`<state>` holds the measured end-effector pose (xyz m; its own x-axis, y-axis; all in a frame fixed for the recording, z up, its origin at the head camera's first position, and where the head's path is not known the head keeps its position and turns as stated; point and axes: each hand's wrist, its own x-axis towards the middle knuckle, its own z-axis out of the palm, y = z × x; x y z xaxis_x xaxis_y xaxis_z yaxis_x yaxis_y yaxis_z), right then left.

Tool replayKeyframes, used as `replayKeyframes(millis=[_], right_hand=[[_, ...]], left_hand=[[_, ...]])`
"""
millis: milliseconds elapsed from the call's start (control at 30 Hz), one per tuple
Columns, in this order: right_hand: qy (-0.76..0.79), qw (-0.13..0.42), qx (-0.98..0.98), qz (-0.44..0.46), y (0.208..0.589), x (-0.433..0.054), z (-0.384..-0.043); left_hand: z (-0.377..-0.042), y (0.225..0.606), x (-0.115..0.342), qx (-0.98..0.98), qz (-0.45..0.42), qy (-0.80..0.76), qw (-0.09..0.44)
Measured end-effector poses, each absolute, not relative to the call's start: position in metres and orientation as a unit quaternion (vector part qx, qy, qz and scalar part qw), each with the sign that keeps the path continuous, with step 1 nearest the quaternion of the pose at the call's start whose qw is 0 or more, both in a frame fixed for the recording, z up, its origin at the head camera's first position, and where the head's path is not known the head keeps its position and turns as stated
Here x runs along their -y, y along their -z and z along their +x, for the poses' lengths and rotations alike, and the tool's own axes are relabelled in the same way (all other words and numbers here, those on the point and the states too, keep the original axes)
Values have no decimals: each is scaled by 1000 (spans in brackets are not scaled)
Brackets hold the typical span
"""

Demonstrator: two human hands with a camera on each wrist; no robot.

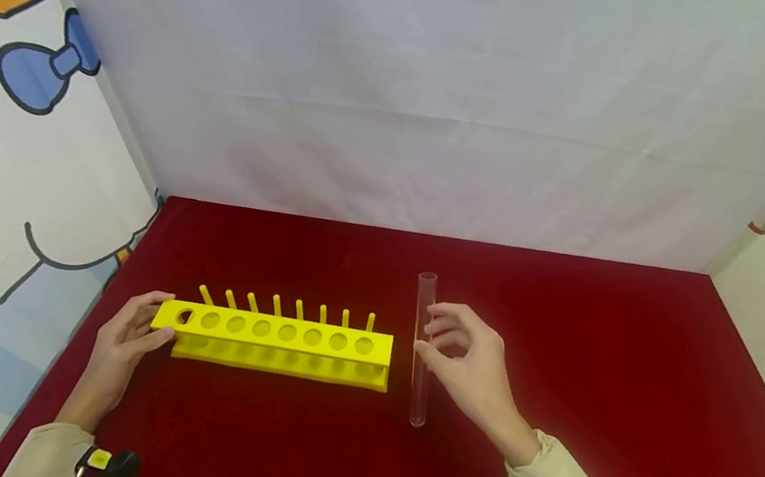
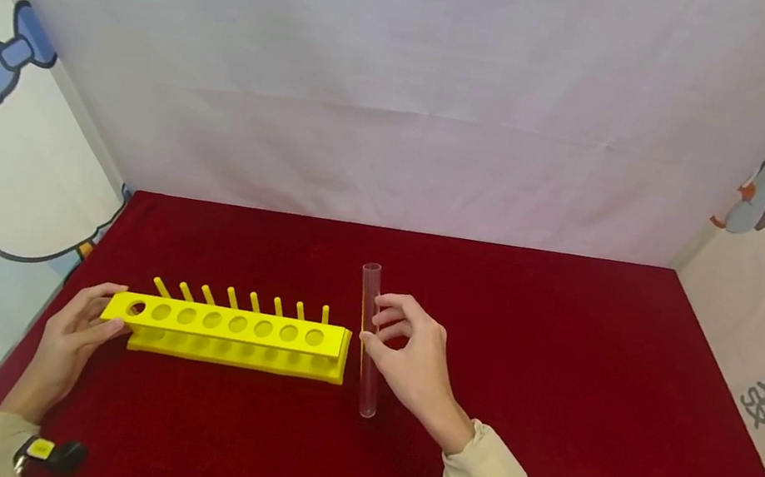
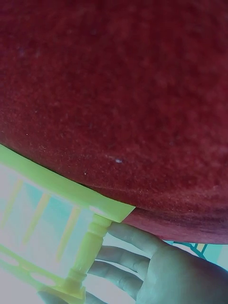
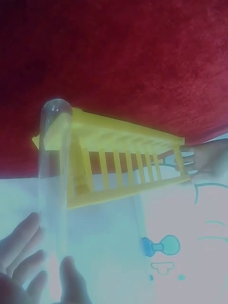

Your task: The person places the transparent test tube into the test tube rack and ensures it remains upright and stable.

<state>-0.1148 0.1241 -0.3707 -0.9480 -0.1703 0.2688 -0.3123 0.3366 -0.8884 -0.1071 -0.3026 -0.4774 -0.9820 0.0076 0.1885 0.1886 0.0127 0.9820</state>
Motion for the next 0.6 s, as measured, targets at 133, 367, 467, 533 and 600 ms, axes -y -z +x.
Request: replayKeyframes(millis=[133,367,467,533,600], right_hand=[[-562,62,811,151,363,-123,-112],[-581,59,798,148,359,-122,-110],[-587,62,793,150,367,-124,-114],[-588,64,792,152,375,-126,-117],[-590,64,790,153,383,-127,-121]], left_hand=[[-108,477,302,704,-66,704,70],[-109,478,299,703,-58,705,73],[-109,477,299,704,-52,705,71],[-109,477,299,702,-50,707,71],[-108,478,300,701,-48,708,72]])
